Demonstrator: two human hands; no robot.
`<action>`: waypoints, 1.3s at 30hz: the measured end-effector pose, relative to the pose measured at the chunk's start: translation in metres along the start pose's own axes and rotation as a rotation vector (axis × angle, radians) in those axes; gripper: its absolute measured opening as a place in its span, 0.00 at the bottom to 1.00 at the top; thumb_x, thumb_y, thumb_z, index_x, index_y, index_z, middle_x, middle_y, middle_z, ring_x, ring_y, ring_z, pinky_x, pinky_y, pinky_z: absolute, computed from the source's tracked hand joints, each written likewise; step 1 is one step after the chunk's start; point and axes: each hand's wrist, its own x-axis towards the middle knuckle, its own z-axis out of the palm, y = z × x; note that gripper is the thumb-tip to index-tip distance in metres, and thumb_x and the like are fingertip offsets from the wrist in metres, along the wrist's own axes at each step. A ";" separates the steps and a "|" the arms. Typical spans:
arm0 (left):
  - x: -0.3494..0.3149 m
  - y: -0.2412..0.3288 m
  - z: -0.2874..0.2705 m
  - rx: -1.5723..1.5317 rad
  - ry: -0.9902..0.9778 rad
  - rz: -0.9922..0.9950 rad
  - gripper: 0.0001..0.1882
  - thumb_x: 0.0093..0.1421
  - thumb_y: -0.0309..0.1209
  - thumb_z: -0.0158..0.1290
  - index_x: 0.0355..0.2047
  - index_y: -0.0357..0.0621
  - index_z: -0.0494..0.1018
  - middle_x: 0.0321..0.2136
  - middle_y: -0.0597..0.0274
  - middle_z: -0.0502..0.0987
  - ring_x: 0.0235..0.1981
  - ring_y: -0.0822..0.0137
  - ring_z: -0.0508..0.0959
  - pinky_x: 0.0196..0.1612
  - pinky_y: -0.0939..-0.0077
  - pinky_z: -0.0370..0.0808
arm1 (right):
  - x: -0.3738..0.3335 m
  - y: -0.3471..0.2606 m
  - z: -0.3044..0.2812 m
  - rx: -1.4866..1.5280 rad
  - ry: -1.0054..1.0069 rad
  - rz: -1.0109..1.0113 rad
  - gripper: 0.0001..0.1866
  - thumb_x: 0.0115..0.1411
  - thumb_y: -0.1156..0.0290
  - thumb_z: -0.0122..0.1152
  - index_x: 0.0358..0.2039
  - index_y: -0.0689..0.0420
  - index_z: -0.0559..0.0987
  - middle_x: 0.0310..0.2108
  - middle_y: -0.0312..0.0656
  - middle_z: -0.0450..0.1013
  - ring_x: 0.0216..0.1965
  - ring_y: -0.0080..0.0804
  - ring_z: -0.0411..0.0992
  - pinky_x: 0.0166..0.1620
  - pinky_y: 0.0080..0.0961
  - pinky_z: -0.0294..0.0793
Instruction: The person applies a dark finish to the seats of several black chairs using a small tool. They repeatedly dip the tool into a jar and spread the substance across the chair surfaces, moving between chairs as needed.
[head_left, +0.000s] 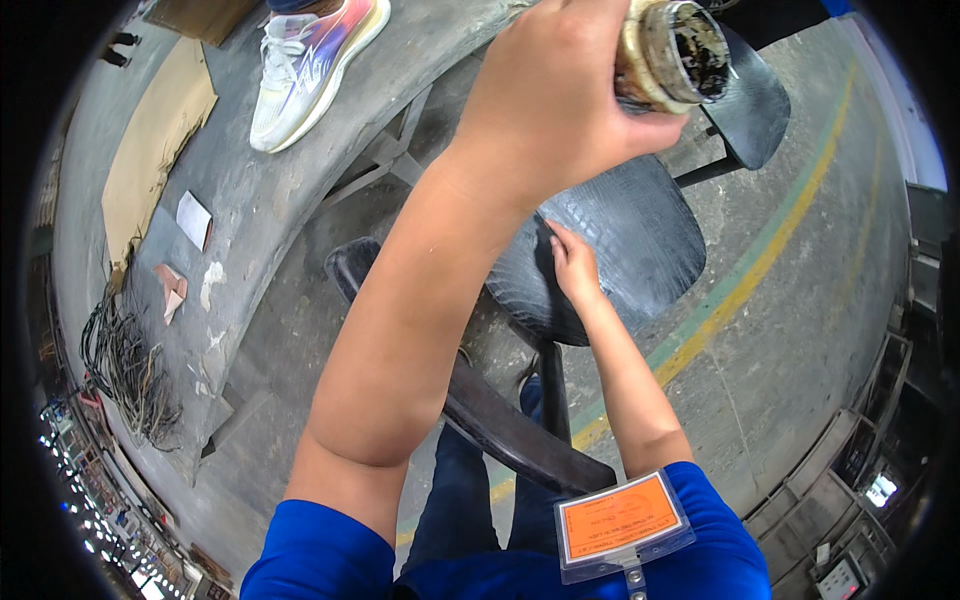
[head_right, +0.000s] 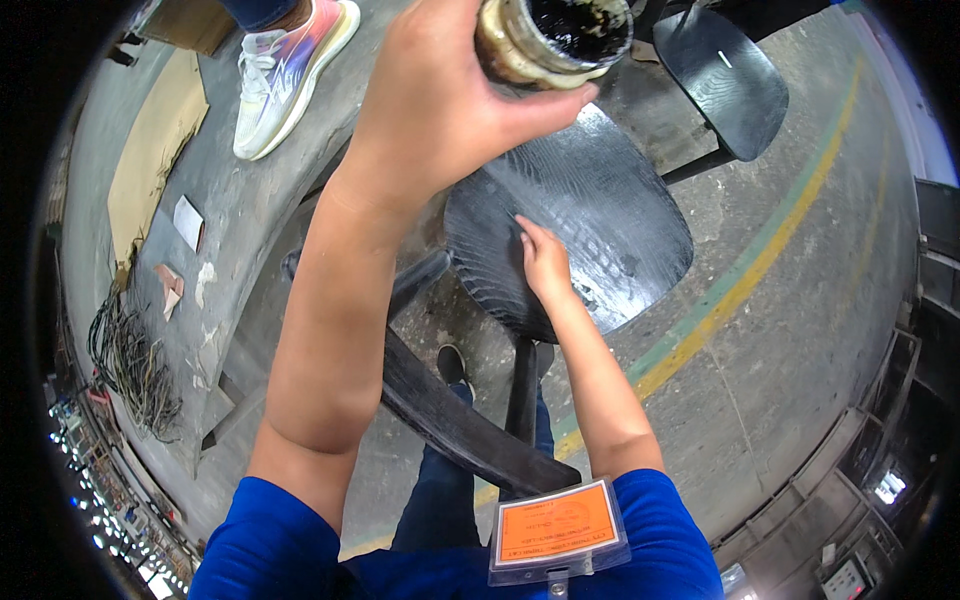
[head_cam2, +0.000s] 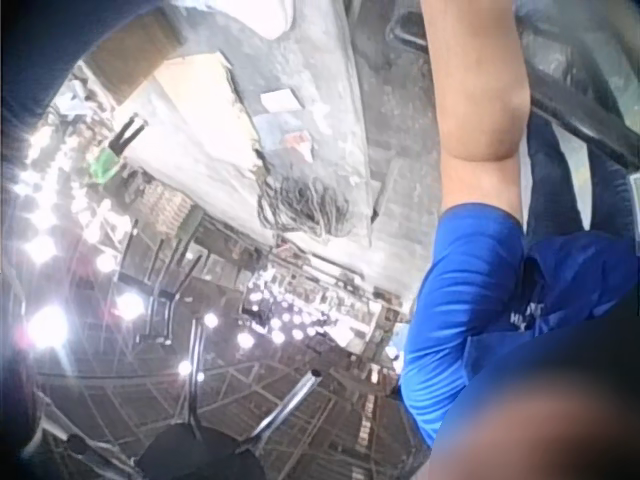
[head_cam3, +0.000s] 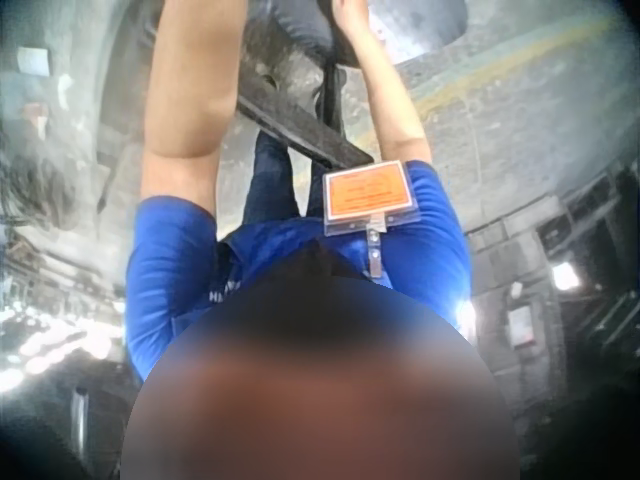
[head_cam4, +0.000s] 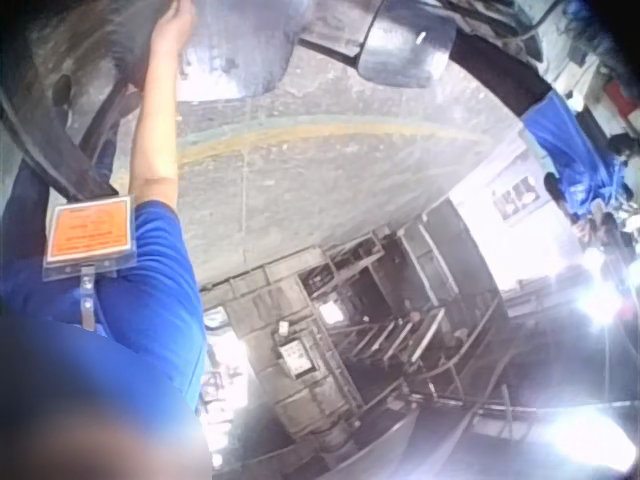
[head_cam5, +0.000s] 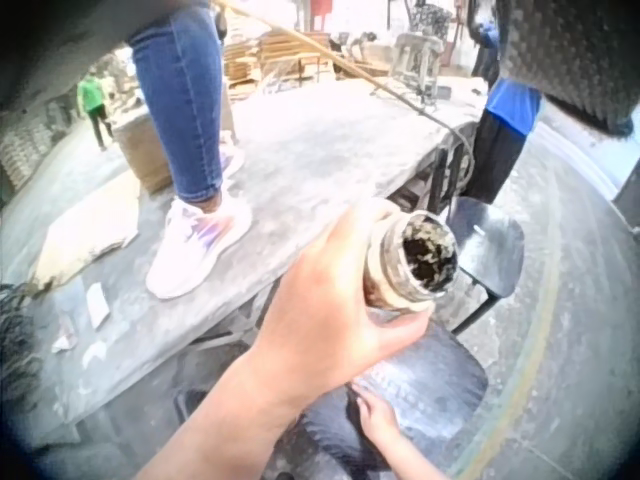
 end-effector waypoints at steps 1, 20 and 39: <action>0.000 0.001 -0.001 0.018 -0.009 -0.020 0.30 0.43 0.27 0.67 0.47 0.40 0.68 0.37 0.49 0.76 0.39 0.49 0.78 0.41 0.65 0.75 | -0.004 0.002 -0.003 0.010 0.028 0.037 0.15 0.62 0.74 0.54 0.50 0.53 0.78 0.44 0.51 0.76 0.46 0.51 0.73 0.50 0.38 0.72; 0.001 0.009 -0.001 0.316 -0.114 -0.095 0.35 0.43 0.29 0.71 0.51 0.39 0.69 0.41 0.59 0.79 0.44 0.66 0.78 0.49 0.74 0.74 | -0.049 0.048 -0.048 0.058 0.101 0.201 0.21 0.60 0.80 0.51 0.54 0.54 0.76 0.36 0.52 0.71 0.40 0.50 0.71 0.45 0.37 0.70; -0.004 -0.015 -0.006 0.258 -0.098 -0.080 0.37 0.41 0.32 0.72 0.51 0.38 0.69 0.41 0.56 0.78 0.44 0.64 0.79 0.49 0.72 0.74 | -0.102 0.074 -0.095 0.119 0.065 0.230 0.19 0.60 0.79 0.54 0.51 0.51 0.79 0.32 0.46 0.72 0.34 0.38 0.72 0.43 0.30 0.70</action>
